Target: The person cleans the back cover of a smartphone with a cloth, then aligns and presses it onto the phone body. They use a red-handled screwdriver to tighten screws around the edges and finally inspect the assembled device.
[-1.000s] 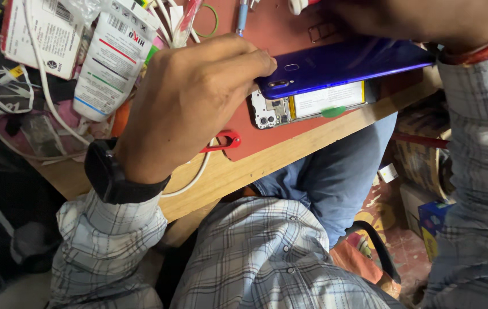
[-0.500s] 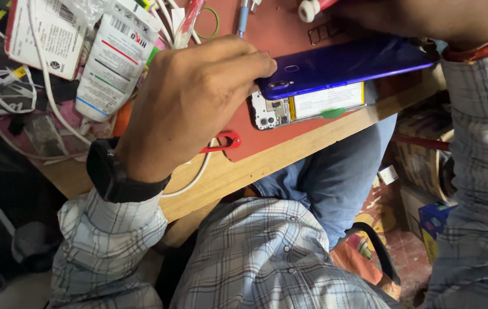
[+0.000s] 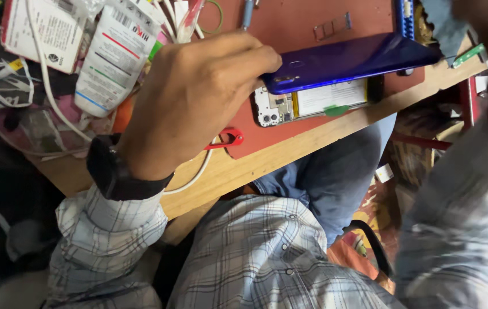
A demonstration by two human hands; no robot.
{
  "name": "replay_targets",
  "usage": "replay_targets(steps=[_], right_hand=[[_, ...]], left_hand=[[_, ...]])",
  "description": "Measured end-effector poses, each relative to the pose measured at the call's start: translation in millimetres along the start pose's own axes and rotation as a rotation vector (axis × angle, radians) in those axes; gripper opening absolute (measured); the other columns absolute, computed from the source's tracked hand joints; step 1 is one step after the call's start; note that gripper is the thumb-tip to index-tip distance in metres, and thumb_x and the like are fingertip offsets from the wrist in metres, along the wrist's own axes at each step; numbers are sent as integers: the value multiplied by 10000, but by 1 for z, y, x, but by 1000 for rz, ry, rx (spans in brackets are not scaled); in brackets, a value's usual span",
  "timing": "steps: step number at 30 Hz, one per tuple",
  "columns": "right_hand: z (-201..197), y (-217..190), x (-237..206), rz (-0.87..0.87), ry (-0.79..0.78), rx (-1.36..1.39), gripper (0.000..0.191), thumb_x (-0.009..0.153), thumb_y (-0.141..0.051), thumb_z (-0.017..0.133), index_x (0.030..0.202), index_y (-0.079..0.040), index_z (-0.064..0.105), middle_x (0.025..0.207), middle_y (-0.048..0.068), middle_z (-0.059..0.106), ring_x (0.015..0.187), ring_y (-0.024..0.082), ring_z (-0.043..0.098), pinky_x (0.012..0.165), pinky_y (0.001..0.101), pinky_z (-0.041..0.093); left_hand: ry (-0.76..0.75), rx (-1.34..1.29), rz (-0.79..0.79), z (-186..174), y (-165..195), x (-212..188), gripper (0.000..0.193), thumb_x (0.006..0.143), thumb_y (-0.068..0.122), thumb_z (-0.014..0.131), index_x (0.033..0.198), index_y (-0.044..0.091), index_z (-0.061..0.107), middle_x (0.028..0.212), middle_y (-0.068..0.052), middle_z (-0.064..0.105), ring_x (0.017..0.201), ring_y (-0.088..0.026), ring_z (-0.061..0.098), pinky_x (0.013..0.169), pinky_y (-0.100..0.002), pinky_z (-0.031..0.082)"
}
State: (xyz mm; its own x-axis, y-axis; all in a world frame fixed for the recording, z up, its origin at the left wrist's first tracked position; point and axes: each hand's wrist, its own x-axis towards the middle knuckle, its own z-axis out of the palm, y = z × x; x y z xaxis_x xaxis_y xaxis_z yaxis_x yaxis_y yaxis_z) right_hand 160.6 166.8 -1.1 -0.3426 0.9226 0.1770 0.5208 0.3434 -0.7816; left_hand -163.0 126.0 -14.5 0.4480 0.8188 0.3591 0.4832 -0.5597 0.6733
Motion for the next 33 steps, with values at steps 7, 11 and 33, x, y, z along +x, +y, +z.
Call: replay_targets(steps=[7,11,33], right_hand=[[71,-34,-80,-82,79,-229,161,1043,56,714,1169,6,626,1089,128,651,948,267,725,774,345,582],[96,-43,-68,-68,43,-320,234,974,87,726,1168,-9,636,1131,131,637,967,300,720,774,365,570],[101,-56,-54,-83,-24,-306,386,831,150,749,1182,-11,746,1162,145,682,1026,285,726,859,337,568]], left_hand=[[17,46,22,2,-3,-5,146,976,-13,722,1110,35,692,1026,-94,690,862,-317,700,700,-411,548],[24,51,47,5,-5,-9,146,956,-44,691,1083,28,684,1042,-95,692,909,-315,700,727,-403,547],[71,48,122,10,-17,-17,107,921,-36,677,1021,-2,678,920,-92,666,877,-279,670,782,-415,513]])
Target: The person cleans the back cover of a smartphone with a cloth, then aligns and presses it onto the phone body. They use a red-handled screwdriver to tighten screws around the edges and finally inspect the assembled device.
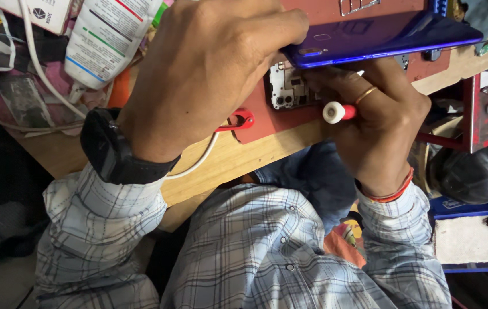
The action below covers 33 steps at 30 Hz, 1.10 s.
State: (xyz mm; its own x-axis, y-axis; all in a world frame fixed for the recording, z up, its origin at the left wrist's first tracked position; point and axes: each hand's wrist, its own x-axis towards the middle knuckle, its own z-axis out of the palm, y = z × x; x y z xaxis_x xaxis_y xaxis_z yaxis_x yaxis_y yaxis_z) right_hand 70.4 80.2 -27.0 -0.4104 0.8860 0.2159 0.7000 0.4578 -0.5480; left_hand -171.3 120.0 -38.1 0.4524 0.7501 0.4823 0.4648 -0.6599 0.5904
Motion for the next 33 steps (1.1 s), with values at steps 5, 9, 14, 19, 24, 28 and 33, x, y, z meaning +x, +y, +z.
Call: replay_targets(steps=[5,9,14,19,24,28,33], right_hand=[[0,2,-2,40,3,70,426,805,187,725,1193,11,741,1188,159,689,1067,277,724,894,321,568],[3,4,-3,38,20,94,370,843,176,757,1178,19,738,1194,162,684,1077,283,718,910,321,563],[-4,4,-11,61,129,92,166,968,52,825,1110,47,741,1067,152,668,947,248,681,804,332,524],[3,19,-21,-70,570,390,346,1054,-331,618,978,4,664,895,142,613,675,213,538,542,295,475],[20,29,-35,-41,764,644,672,977,-666,502,883,-3,555,903,84,571,588,138,550,488,235,518],[28,38,-35,-69,628,498,501,981,-390,713,992,32,443,870,180,611,708,270,660,551,309,595],[48,38,-40,-67,629,319,612,994,-93,809,1274,-59,266,988,232,698,802,310,755,672,329,625]], left_hand=[[2,-2,8,0,0,-1,103,921,-44,674,1017,-6,681,923,-95,669,878,-274,672,788,-410,519],[13,30,12,2,0,-1,87,923,-42,679,1002,-5,687,910,-95,667,871,-271,673,786,-408,521],[5,24,8,2,-1,-1,89,942,-54,678,1015,-3,689,915,-93,666,883,-268,672,783,-404,527],[-3,65,-11,2,0,1,76,954,-38,704,1010,13,695,898,-84,666,883,-278,677,734,-401,525],[-34,49,-27,0,3,2,103,958,-24,704,1050,21,690,933,-78,671,873,-274,681,707,-386,521],[-53,20,-46,-1,3,2,98,985,-12,700,1076,22,684,962,-76,671,858,-260,686,729,-383,523],[-54,34,-60,1,3,2,111,975,-4,705,1079,29,681,975,-72,670,861,-260,684,734,-383,521]])
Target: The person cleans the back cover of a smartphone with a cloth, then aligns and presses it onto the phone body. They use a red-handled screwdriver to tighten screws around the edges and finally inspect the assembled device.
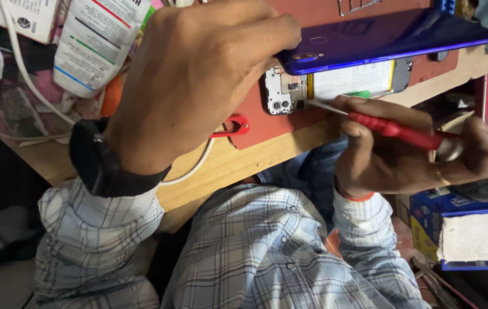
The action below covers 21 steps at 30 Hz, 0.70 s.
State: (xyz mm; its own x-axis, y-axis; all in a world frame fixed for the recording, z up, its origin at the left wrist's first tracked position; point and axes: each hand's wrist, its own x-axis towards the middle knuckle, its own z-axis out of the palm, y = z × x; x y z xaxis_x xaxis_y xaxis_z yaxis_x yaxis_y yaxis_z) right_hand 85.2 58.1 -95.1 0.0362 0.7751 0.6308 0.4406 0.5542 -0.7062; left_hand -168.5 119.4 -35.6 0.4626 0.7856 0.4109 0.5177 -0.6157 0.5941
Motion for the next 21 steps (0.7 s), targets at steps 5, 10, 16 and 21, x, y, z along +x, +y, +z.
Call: replay_targets(steps=[5,10,16,21], right_hand=[[7,3,-12,-3,12,-73,686,1014,-40,786,1377,-165,217,1021,239,735,828,302,800,737,336,644],[8,0,-12,58,-15,-62,630,1084,-61,743,1387,-197,209,1080,233,728,872,294,806,795,336,659],[9,0,-10,40,-53,-55,621,1077,-45,723,1385,-199,207,1093,236,722,878,313,804,805,345,654],[11,0,-8,30,-70,-37,610,1091,-13,697,1395,-185,196,1091,252,707,884,323,804,818,368,663]], left_hand=[[-20,23,-2,1,-1,1,104,983,-14,708,1070,37,681,967,-73,658,851,-260,677,722,-382,511],[-33,36,2,1,-3,0,129,962,-6,691,1082,38,681,957,-68,644,854,-248,670,724,-376,503],[-20,49,15,4,-5,-2,130,965,10,698,1089,44,682,970,-49,651,857,-220,668,690,-342,504],[-13,47,23,6,-6,-2,130,969,10,697,1094,43,682,980,-42,656,857,-208,668,706,-342,506]])
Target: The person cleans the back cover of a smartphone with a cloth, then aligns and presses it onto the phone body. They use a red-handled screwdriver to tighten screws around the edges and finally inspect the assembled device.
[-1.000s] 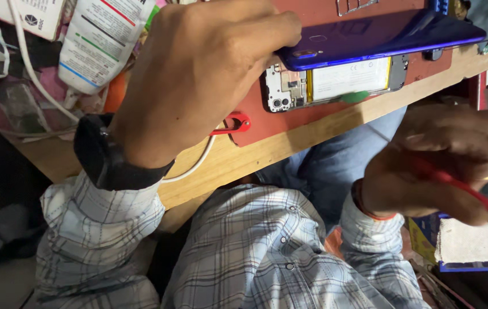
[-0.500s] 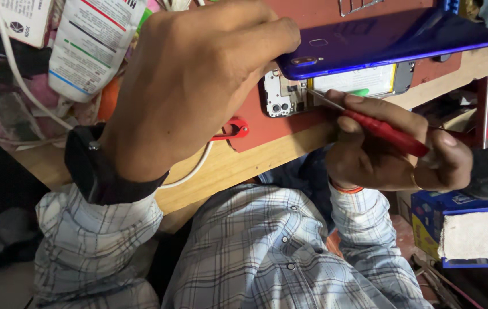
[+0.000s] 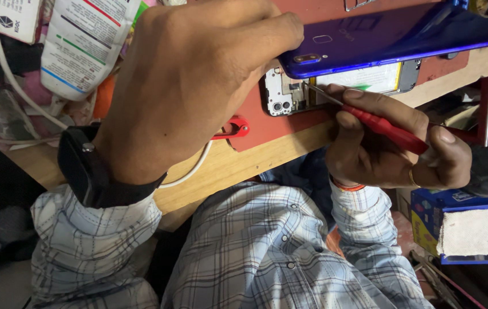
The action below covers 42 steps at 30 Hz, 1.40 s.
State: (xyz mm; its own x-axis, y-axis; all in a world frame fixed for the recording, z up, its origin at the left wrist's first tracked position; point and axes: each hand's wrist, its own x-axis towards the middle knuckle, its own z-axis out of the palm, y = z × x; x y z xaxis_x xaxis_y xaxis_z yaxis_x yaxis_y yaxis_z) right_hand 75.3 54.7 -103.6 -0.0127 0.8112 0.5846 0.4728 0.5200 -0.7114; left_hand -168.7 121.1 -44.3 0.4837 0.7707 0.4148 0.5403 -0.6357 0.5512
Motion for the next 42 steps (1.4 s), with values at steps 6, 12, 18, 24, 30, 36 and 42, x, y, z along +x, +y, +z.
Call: replay_targets(steps=[6,12,18,24,30,36,42], right_hand=[[2,0,2,-20,31,7,622,1068,31,700,1375,-166,197,1074,262,695,858,332,796,794,370,659],[2,3,-3,-12,43,43,625,1074,72,696,1365,-157,192,1095,253,688,867,339,799,809,382,664],[-2,5,-7,12,38,7,630,1073,62,708,1389,-121,194,1112,259,703,873,342,804,807,378,680],[-15,4,-4,61,-108,-177,586,980,137,684,1353,-86,291,1031,285,693,772,325,750,687,343,646],[-20,2,13,-104,-134,-127,708,1079,89,729,1450,-147,174,1159,234,688,844,282,763,715,276,633],[-32,-13,46,-229,-369,-133,678,1089,72,710,1507,-139,221,1129,223,740,886,265,758,743,271,579],[-50,-36,53,-201,-477,-319,516,1167,-1,655,1578,-110,362,1149,120,766,974,262,682,868,348,520]], left_hand=[[1,4,3,-1,1,0,122,976,23,701,1095,44,682,968,-44,648,855,-209,664,685,-330,507],[-8,20,6,-3,3,0,116,982,39,698,1096,51,677,970,-43,643,864,-216,661,692,-331,504],[-4,-1,11,-3,2,0,110,983,27,689,1091,40,673,963,-51,650,859,-220,659,691,-326,499],[7,3,20,-2,1,-1,105,980,3,684,1082,27,674,951,-64,646,866,-235,656,705,-343,495],[15,-16,32,-2,1,-3,123,966,-16,674,1083,22,674,958,-70,655,864,-245,654,715,-346,494],[41,-48,51,-3,2,-2,97,983,-24,667,1071,16,675,957,-83,655,869,-244,658,729,-348,500],[71,-6,67,-3,4,-1,115,939,-58,668,1028,12,691,904,-82,664,827,-251,657,734,-382,501]])
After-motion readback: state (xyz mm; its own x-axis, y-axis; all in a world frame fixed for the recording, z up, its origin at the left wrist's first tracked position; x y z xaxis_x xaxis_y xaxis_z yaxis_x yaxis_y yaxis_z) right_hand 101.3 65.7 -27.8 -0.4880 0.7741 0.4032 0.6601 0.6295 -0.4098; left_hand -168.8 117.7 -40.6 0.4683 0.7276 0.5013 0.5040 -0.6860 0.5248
